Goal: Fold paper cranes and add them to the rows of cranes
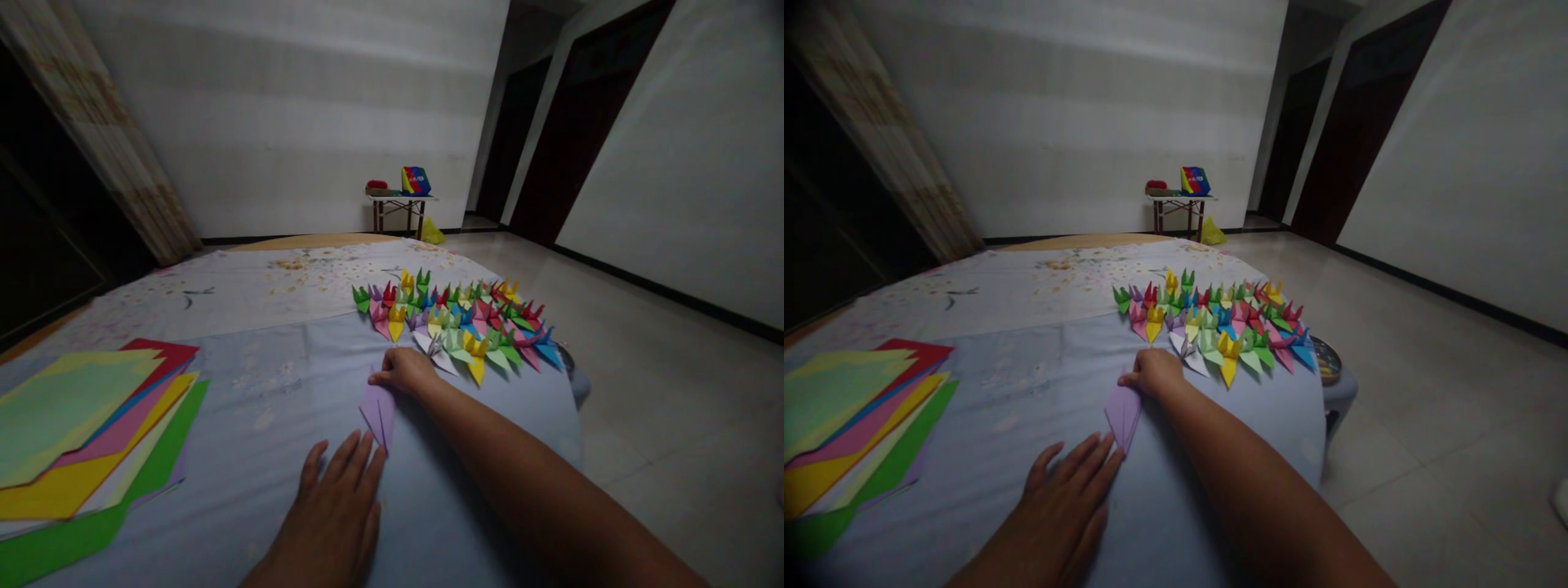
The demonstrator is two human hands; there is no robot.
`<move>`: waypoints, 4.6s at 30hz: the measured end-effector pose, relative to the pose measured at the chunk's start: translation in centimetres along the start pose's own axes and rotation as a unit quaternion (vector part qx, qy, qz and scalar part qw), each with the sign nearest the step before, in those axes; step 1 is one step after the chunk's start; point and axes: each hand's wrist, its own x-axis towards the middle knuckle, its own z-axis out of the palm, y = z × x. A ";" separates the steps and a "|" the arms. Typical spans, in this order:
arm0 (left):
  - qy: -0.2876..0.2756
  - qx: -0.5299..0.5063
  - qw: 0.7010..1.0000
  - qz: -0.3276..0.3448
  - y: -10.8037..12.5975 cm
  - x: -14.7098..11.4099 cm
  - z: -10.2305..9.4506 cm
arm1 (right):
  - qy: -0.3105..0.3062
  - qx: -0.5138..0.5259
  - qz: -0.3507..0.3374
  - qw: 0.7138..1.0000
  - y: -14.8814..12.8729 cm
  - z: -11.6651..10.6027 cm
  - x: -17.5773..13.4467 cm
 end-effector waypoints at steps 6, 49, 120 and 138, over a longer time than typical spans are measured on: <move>0.061 0.011 0.996 -0.065 -1.9 1.9 -0.8 | 0.018 0.002 -0.011 1.000 0.2 0.3 -0.1; 0.029 -0.060 0.998 -0.010 -1.2 2.6 0.4 | 0.021 0.069 -0.112 0.991 2.5 -0.4 -3.2; 0.031 -0.050 0.998 0.011 -1.6 3.0 0.8 | 0.005 -0.017 0.015 1.000 -0.4 -0.5 1.1; -0.009 -0.045 0.999 0.009 -1.4 3.1 0.5 | -0.002 -0.011 0.007 1.000 -0.3 -0.3 -0.3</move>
